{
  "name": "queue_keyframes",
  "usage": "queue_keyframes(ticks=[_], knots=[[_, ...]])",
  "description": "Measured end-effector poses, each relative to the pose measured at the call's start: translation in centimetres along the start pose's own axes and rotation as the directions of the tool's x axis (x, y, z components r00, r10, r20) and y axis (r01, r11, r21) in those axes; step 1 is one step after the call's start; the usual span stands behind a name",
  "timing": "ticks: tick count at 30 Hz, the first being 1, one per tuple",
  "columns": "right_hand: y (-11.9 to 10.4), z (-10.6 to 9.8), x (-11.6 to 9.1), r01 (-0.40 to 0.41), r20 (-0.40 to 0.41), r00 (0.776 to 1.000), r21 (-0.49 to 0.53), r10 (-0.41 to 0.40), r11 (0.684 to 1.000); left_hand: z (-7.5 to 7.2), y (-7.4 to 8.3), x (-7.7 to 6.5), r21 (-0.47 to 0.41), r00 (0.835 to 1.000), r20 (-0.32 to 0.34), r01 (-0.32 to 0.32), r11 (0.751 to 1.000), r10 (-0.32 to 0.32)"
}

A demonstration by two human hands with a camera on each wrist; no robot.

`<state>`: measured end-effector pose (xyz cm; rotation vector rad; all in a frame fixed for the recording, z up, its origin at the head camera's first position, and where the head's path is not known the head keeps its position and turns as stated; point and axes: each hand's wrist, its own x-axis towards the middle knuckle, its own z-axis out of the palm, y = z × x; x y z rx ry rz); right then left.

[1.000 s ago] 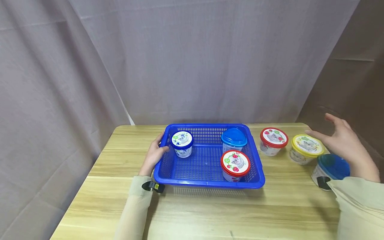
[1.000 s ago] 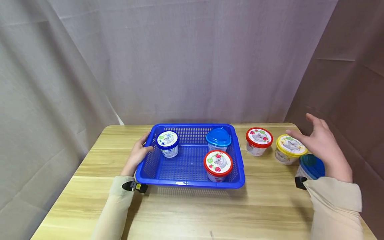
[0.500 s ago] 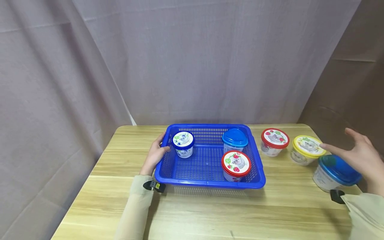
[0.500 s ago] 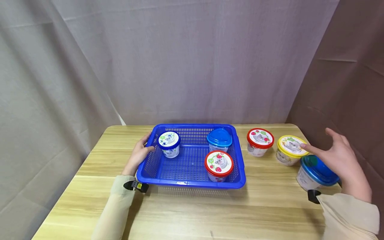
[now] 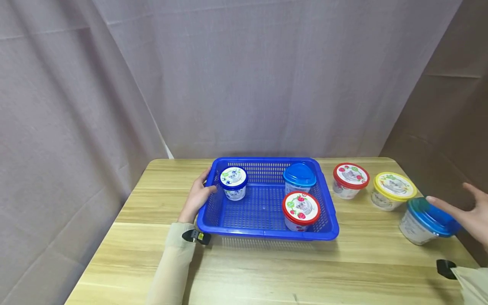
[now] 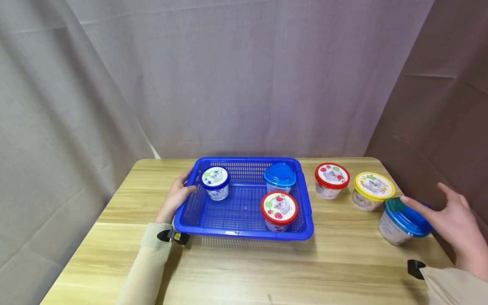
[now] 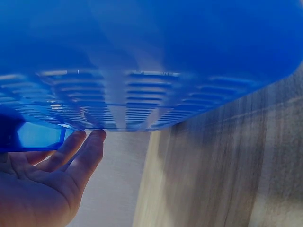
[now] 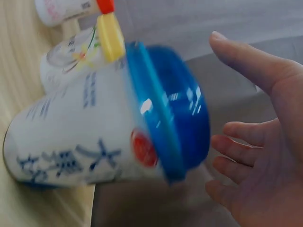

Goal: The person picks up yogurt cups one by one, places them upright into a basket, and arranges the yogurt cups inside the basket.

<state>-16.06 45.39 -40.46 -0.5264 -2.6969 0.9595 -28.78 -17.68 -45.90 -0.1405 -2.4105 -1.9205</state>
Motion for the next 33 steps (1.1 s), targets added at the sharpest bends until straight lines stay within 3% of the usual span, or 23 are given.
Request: queue_keyframes(ticks=[7, 14, 21, 28, 33], knots=[[1.5, 0.1, -0.2, -0.021, 0.018, 1.000, -0.018, 0.021, 1.000, -0.1, -0.2, 0.2, 0.006, 1.000, 0.016, 0.005, 1.000, -0.005], [2.5, 0.9, -0.4, -0.019, 0.048, 0.999, -0.079, 0.023, 0.997, 0.1, -0.2, 0.0, 0.008, 1.000, -0.012, 0.000, 1.000, 0.000], [2.9, 1.6, -0.7, -0.049, 0.101, 0.993, -0.035, 0.053, 0.998, 0.2, -0.1, -0.1, 0.007, 1.000, -0.018, -0.010, 1.000, 0.010], [4.0, 1.6, -0.3, 0.009, 0.147, 0.989, 0.086, -0.022, 0.996, 0.2, 0.0, -0.2, 0.023, 0.999, -0.022, -0.041, 0.999, 0.041], [4.1, 1.7, -0.1, -0.065, 0.220, 0.975, 0.124, 0.036, 0.990, 0.1, 0.6, -0.4, 0.002, 1.000, -0.011, -0.007, 1.000, 0.007]])
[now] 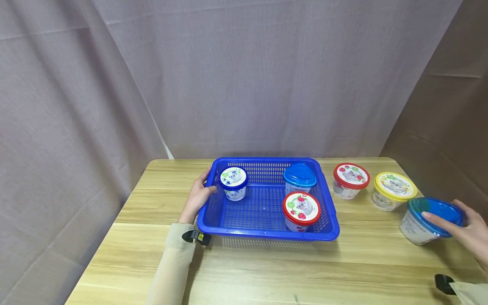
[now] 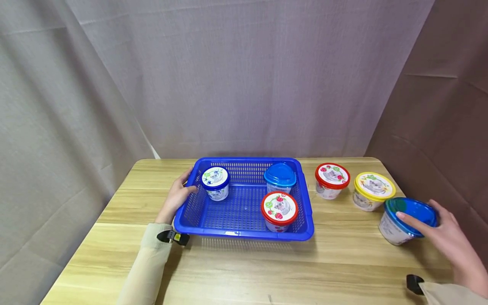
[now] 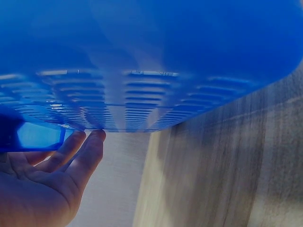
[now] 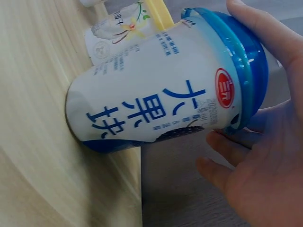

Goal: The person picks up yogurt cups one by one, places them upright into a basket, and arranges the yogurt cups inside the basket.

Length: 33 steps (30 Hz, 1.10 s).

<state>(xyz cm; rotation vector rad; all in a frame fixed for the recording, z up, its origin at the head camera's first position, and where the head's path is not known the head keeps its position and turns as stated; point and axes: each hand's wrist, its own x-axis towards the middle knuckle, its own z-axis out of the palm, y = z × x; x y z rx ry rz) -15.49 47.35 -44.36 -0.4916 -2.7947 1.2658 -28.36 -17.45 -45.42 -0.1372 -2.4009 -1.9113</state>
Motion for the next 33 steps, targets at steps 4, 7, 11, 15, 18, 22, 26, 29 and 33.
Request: queue_keyframes(ticks=[4, 7, 11, 15, 18, 22, 26, 29, 33], knots=[[-0.4, 0.3, -0.3, -0.064, 0.026, 0.998, 0.007, 0.064, 0.998, 0.0, -0.5, 0.3, -0.001, 1.000, -0.005, -0.002, 1.000, 0.002], [-0.6, 0.6, -0.5, -0.076, 0.034, 0.997, 0.023, 0.075, 0.997, 0.0, -0.5, 0.2, 0.005, 1.000, -0.005, 0.002, 1.000, -0.002], [-0.6, 0.8, -0.6, -0.066, 0.039, 0.997, 0.030, 0.065, 0.997, 0.0, -0.5, 0.2, 0.015, 1.000, -0.006, 0.004, 1.000, -0.004], [-0.7, 0.9, -0.6, -0.050, 0.025, 0.998, 0.032, 0.049, 0.998, 0.0, -0.6, 0.2, 0.008, 1.000, -0.006, 0.004, 1.000, -0.004], [-0.9, 1.0, -0.6, -0.032, 0.016, 0.999, 0.035, 0.032, 0.999, 0.0, -0.6, 0.2, 0.003, 1.000, -0.004, 0.003, 1.000, -0.003], [-1.0, 1.1, -0.7, -0.023, 0.015, 1.000, 0.041, 0.022, 0.999, 0.0, -0.5, 0.2, 0.004, 1.000, -0.004, -0.001, 1.000, 0.001], [-0.9, 1.3, -0.7, -0.064, 0.022, 0.998, 0.039, 0.063, 0.997, 0.0, -0.5, 0.2, 0.003, 1.000, -0.007, 0.000, 1.000, 0.000], [-0.8, 1.5, -0.5, -0.087, 0.016, 0.996, 0.040, 0.087, 0.995, 0.0, -0.5, 0.2, 0.004, 1.000, -0.009, -0.002, 1.000, 0.002], [-0.7, 1.6, -0.4, -0.088, 0.002, 0.996, 0.041, 0.088, 0.995, 0.0, -0.5, 0.2, 0.013, 1.000, -0.009, -0.004, 1.000, 0.004]])
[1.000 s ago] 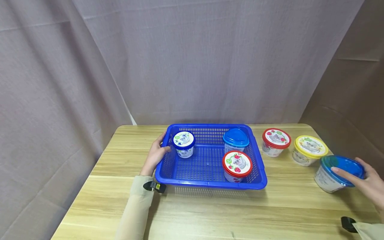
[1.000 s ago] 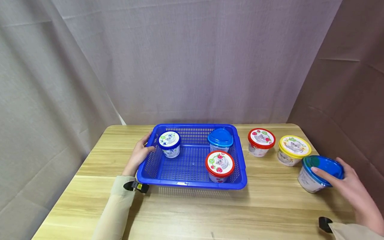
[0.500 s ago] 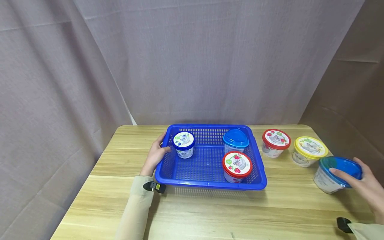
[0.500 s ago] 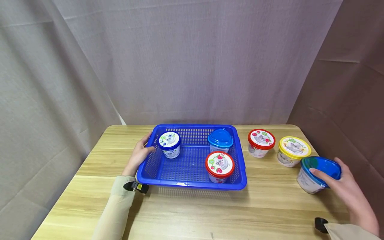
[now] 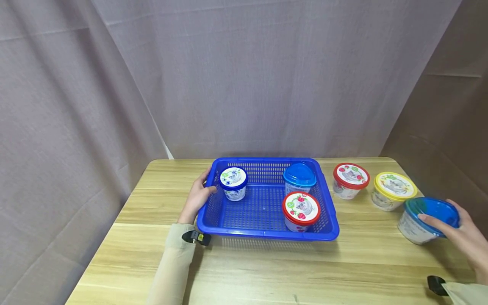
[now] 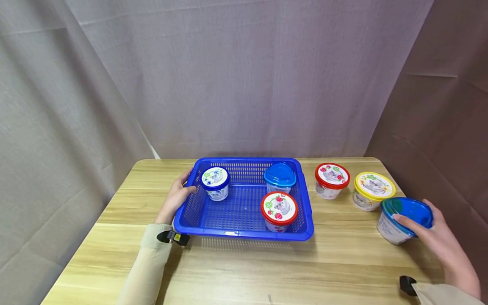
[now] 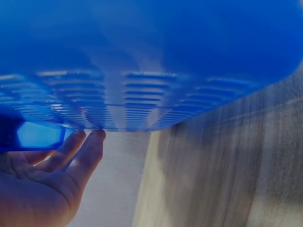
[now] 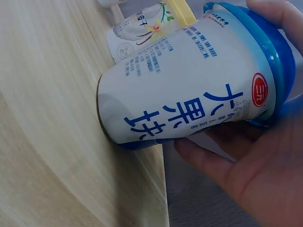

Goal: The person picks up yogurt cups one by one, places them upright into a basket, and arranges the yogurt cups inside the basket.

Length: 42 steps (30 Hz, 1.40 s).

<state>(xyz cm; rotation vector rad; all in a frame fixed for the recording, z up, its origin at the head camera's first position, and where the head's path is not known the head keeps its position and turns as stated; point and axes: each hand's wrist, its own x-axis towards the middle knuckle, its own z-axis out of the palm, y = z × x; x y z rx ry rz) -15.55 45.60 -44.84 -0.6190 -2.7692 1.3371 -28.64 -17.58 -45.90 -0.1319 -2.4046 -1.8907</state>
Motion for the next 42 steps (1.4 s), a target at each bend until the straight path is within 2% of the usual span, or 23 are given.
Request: queue_keyframes(ticks=[14, 27, 34, 35, 38, 42], knots=[[0.1, 0.1, -0.2, 0.011, -0.010, 1.000, 0.020, -0.010, 1.000, 0.0, -0.1, 0.1, -0.001, 1.000, -0.002, -0.011, 1.000, 0.011], [0.2, 0.2, -0.1, 0.009, -0.025, 1.000, -0.006, -0.009, 1.000, 0.1, -0.1, 0.1, 0.008, 1.000, -0.007, -0.008, 1.000, 0.008], [0.9, -0.3, 0.2, 0.073, 0.007, 0.997, 0.008, -0.073, 0.997, -0.2, 3.8, -1.9, 0.016, 0.999, 0.034, 0.019, 1.000, -0.020], [0.9, -0.3, 0.2, 0.074, 0.009, 0.997, 0.005, -0.074, 0.997, -0.3, 3.9, -1.9, 0.019, 0.999, 0.034, 0.018, 1.000, -0.019], [0.9, -0.4, 0.2, 0.073, 0.008, 0.997, -0.002, -0.073, 0.997, -0.3, 3.8, -1.9, 0.030, 0.999, 0.034, 0.015, 0.999, -0.016], [0.8, -0.4, 0.0, 0.069, 0.000, 0.998, -0.011, -0.069, 0.998, -0.2, 2.1, -0.8, 0.029, 0.999, 0.035, 0.026, 0.999, -0.027]])
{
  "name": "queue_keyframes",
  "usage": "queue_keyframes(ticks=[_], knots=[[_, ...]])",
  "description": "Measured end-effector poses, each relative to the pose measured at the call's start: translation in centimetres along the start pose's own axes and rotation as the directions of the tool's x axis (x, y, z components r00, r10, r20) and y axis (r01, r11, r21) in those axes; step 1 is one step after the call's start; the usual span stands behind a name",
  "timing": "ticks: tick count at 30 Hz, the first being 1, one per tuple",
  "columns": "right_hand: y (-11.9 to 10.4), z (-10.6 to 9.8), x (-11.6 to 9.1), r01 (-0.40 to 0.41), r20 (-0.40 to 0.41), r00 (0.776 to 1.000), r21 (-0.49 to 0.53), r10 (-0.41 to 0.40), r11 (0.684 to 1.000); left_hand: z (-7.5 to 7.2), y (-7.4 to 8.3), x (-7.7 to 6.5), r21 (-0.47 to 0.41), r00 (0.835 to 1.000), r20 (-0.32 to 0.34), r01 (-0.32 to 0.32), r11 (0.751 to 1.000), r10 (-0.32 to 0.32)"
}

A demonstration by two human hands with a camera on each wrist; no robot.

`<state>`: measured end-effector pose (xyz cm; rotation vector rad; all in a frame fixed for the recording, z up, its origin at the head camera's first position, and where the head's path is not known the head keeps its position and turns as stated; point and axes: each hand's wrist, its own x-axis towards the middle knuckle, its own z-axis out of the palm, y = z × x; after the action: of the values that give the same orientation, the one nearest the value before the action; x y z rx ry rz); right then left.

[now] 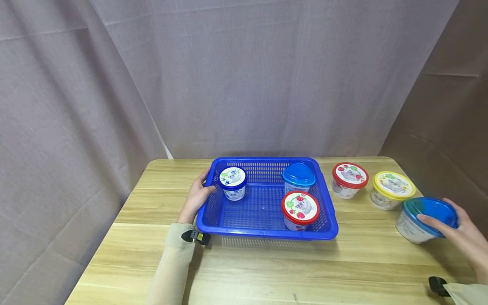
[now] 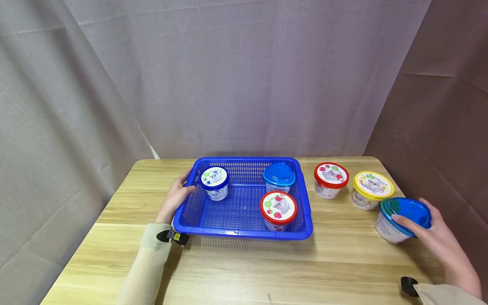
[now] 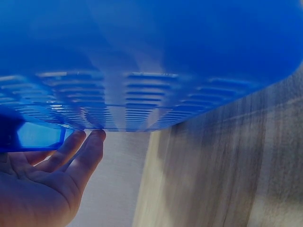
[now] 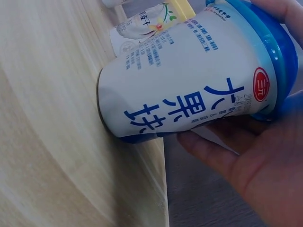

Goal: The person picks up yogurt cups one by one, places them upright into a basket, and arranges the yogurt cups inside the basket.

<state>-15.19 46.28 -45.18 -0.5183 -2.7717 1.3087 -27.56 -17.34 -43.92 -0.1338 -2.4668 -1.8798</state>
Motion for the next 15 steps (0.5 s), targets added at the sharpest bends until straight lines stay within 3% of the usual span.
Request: queue_keyframes(ticks=[5, 15], knots=[[-0.2, 0.1, -0.2, -0.018, -0.003, 1.000, -0.032, 0.018, 0.999, 0.1, -1.9, 1.0, -0.018, 1.000, -0.004, -0.002, 1.000, 0.002], [-1.3, -0.3, -0.6, 0.015, -0.004, 1.000, -0.044, -0.015, 0.999, 0.2, -2.0, 0.9, -0.001, 0.999, -0.032, -0.033, 0.999, 0.033]])
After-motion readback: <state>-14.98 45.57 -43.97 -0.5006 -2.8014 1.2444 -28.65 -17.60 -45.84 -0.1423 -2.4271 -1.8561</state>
